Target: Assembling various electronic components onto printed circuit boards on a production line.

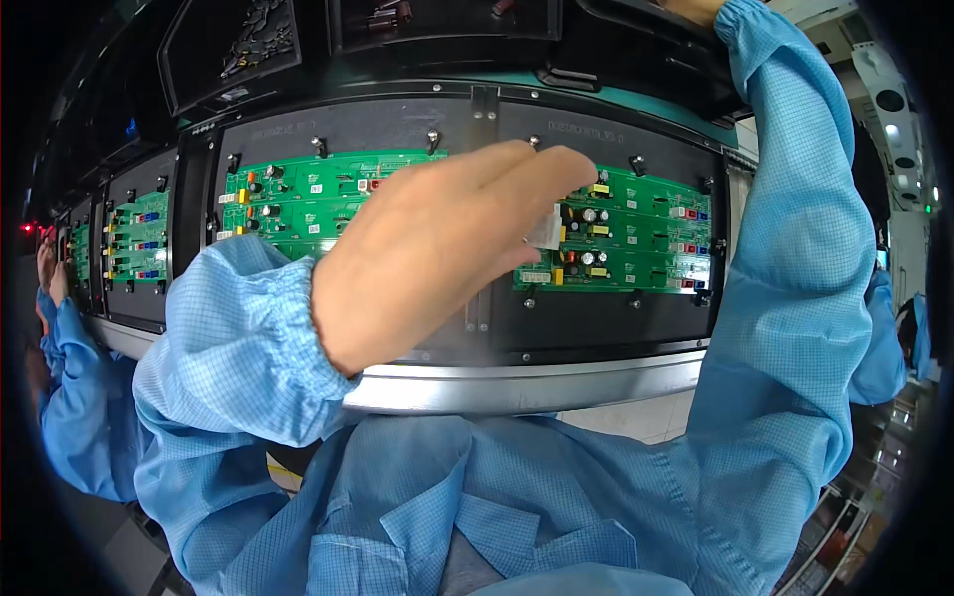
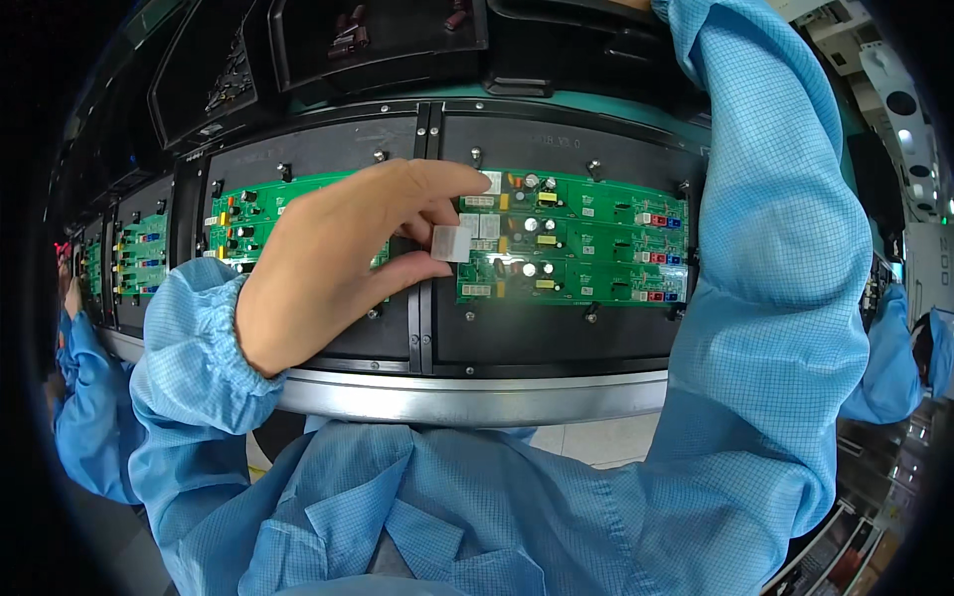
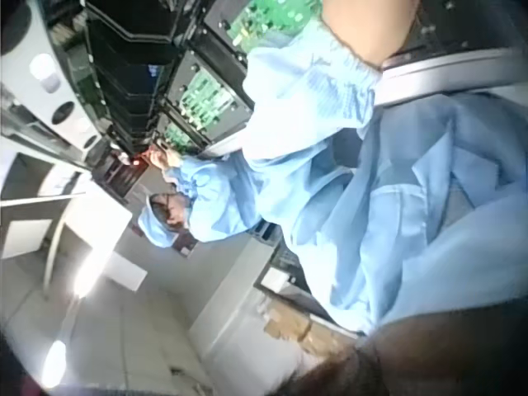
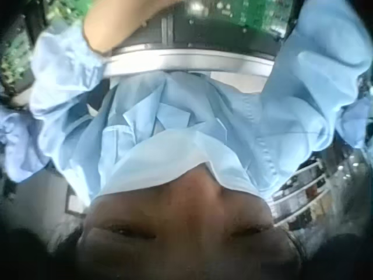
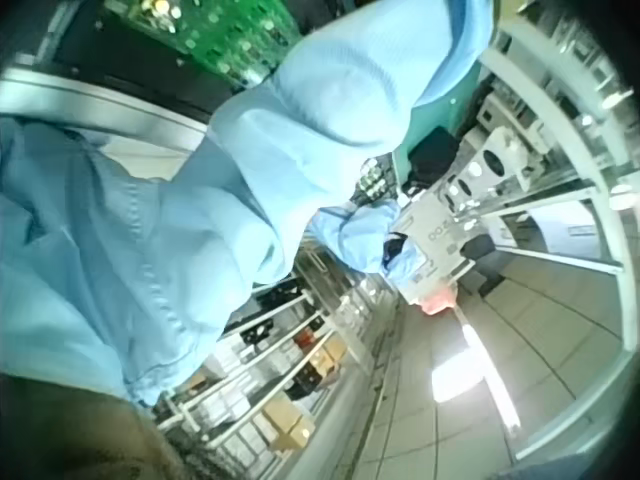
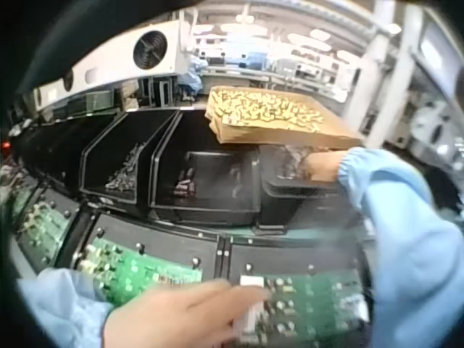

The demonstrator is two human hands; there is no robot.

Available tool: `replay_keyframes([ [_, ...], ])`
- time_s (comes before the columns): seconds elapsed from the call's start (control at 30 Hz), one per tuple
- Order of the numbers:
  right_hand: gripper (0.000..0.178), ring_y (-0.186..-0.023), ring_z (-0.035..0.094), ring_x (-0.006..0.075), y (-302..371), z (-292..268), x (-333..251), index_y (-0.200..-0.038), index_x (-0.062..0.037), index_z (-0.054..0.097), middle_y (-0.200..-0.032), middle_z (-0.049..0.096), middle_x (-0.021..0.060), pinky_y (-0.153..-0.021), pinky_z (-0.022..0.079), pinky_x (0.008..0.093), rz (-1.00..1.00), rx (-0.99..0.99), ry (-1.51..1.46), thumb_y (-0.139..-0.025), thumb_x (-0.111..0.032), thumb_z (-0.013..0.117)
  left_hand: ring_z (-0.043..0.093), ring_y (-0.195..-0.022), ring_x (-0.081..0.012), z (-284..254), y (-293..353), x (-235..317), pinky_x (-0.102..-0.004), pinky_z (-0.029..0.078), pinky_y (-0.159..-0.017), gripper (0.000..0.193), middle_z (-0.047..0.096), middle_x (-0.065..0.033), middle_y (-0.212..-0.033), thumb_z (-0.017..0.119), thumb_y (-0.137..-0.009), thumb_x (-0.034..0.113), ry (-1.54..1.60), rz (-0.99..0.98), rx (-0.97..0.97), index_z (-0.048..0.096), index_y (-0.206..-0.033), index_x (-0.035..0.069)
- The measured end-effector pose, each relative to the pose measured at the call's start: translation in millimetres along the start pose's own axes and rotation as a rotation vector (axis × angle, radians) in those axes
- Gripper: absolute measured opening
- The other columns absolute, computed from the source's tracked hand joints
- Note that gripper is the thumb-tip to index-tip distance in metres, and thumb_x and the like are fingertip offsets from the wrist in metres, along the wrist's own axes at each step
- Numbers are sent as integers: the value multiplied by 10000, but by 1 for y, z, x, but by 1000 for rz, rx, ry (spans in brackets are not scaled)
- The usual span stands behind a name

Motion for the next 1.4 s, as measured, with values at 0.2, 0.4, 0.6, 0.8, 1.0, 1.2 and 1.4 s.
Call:
replay_keyframes([
  [0.2, 315, -956, 663, 304, -66, -7, -55, -1062, -78, 730, -1012, 720, 159, -832, 502, 427, 929, -418, 345, -820, -275, 686, 649, -812, -222, 0, 12, -5, -279, 569, -756, 473, 617, -93, -962, 794, -710, 35, -137, 145, 0, 616, -1148, 41],
  [0.4, 335, -990, 658, 305, -87, -2, -62, -1083, -77, 721, -1052, 713, 163, -841, 491, 444, 872, -283, 234, -819, -282, 689, 638, -801, -141, 5, 22, -37, -255, 561, -671, 292, 600, -54, -911, 773, -812, 29, 226, -334, -123, 580, -1031, 43],
  [0.6, 331, -968, 665, 285, -95, 18, -35, -1095, -81, 718, -1024, 717, 158, -849, 491, 418, 773, -281, 223, -823, -268, 693, 660, -852, -89, 24, 26, -76, -262, 616, -747, 219, 613, -44, -962, 622, -973, 101, 819, -647, -259, 584, -1170, 13],
  [0.8, 330, -954, 667, 279, -82, 3, -61, -1094, -82, 719, -1009, 719, 151, -841, 493, 415, 855, -228, 197, -823, -269, 695, 628, -903, -110, 22, 35, -59, -250, 550, -829, 326, 626, -52, -1063, 691, -887, -16, 486, -377, -241, 633, -1208, -13],
  [1.0, 328, -940, 669, 273, -79, 1, -66, -1092, -83, 720, -994, 722, 144, -833, 495, 412, 910, -210, 163, -823, -269, 697, 622, -745, -252, 34, 37, -35, -325, 532, -688, 408, 617, -119, -974, 707, -812, -12, -105, -82, -119, 610, -1204, 46],
  [1.2, 326, -925, 671, 266, -83, -7, -69, -1091, -84, 720, -978, 724, 136, -824, 498, 409, 943, -178, 158, -823, -270, 699, 582, -880, -326, 46, 47, -38, -411, 512, -770, 422, 596, -132, -947, 696, -728, -17, -218, -32, -63, 570, -1129, 12],
  [1.4, 325, -911, 673, 260, -82, -14, -70, -1090, -86, 721, -963, 727, 129, -816, 500, 406, 983, -154, 156, -823, -270, 701, 617, -916, -306, 40, 40, -40, -389, 488, -816, 302, 653, -94, -989, 752, -755, 37, -263, -13, -54, 648, -1039, 29],
])
Point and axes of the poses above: each hand's wrist, its own y-axis away from the middle knuckle, its own z-axis out of the palm, x = y × z, the point moved 5 cm from there along -y, towards the middle knuckle
